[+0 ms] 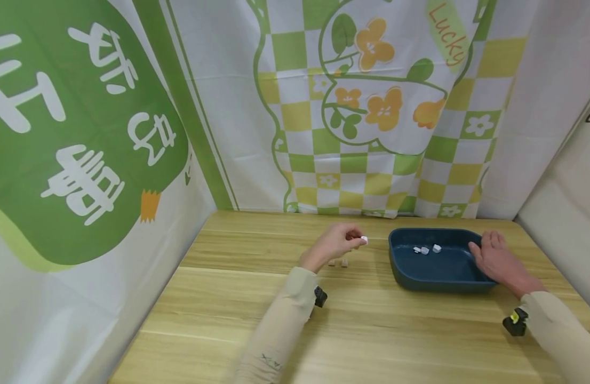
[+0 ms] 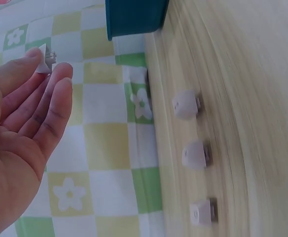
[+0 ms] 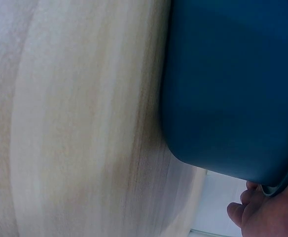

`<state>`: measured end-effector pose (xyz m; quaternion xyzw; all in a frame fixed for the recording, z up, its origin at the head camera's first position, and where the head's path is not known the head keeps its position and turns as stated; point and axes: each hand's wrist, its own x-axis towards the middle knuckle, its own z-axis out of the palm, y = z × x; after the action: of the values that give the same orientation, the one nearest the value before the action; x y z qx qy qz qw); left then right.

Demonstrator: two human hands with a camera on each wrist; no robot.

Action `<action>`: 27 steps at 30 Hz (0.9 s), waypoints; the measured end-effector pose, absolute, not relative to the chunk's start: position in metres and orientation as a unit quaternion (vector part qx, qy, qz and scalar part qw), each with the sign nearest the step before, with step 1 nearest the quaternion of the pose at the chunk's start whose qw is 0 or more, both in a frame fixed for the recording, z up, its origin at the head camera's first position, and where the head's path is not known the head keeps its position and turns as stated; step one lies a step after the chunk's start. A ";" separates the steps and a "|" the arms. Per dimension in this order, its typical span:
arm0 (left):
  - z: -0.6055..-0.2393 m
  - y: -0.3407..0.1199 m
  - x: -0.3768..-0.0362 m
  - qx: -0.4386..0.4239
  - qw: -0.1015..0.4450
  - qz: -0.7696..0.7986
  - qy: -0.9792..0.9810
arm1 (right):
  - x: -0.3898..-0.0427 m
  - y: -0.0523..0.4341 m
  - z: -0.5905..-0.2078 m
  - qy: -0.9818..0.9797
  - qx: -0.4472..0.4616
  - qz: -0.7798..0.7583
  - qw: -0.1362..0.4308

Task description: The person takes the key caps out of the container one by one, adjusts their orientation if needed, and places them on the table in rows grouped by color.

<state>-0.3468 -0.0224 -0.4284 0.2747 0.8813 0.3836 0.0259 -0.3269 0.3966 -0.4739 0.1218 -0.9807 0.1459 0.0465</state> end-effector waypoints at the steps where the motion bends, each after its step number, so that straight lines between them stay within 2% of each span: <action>1: -0.429 -0.025 -0.346 0.272 0.026 0.384 0.882 | -0.327 0.396 -0.474 -0.981 0.122 0.146 0.047; 15: -0.432 -0.060 -0.344 0.283 0.014 0.334 0.899 | -0.331 0.397 -0.477 -0.978 0.140 0.130 0.087; 21: -0.437 -0.080 -0.337 0.264 0.033 0.334 0.904 | -0.330 0.396 -0.478 -0.981 0.130 0.129 0.061; 27: -0.442 -0.098 -0.334 0.259 0.026 0.325 0.909 | -0.329 0.397 -0.480 -0.979 0.140 0.116 0.096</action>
<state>-0.3340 -0.0983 -0.4424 0.2594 0.9092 0.3247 0.0263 -0.3292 0.3972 -0.4805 0.1395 -0.9788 0.1156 0.0960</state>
